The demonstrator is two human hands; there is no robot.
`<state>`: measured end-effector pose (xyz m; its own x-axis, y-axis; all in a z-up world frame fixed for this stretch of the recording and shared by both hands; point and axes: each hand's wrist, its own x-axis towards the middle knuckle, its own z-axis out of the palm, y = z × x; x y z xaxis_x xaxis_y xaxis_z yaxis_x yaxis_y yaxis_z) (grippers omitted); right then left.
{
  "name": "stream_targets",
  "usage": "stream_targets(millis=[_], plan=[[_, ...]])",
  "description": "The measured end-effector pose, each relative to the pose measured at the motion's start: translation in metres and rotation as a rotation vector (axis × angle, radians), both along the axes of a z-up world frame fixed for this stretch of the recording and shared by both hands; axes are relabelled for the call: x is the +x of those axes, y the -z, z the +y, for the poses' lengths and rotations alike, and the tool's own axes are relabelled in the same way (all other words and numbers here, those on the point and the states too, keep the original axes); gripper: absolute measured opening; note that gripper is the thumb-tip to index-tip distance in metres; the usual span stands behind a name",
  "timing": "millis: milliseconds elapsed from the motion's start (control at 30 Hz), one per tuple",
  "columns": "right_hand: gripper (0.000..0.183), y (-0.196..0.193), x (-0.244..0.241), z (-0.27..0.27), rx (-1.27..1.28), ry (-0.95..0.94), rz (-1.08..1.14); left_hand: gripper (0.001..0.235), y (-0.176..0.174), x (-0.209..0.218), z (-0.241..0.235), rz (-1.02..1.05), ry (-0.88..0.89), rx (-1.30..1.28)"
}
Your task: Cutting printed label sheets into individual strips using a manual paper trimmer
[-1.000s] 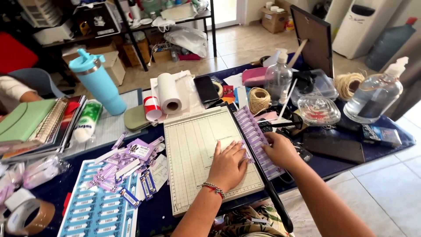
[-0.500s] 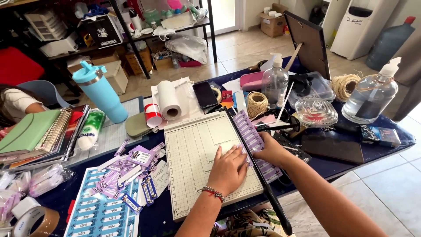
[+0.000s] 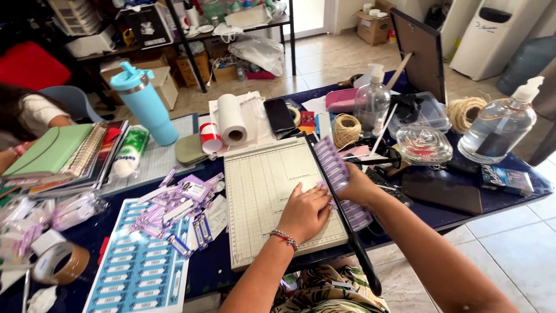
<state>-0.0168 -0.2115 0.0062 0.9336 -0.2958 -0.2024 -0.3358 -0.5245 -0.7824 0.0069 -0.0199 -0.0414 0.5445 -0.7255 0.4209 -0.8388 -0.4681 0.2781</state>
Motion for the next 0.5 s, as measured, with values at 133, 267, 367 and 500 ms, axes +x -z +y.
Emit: stream_targets(millis=[133,267,367,500], plan=[[0.111,-0.036,-0.018,0.006,-0.010,0.057,0.005,0.045,-0.012,-0.010,0.011,0.009,0.020,0.016],[0.077,-0.112,-0.043,0.012,0.167,0.084,0.103,0.056,-0.080,-0.064,0.041,0.119,0.099,0.360],[0.089,-0.119,-0.046,0.004,0.159,0.133,0.016,0.015,-0.057,-0.076,0.060,-0.252,0.230,0.114],[0.087,-0.121,-0.047,0.013,0.357,0.148,-0.116,0.024,-0.073,-0.062,0.068,-0.311,0.155,-0.435]])
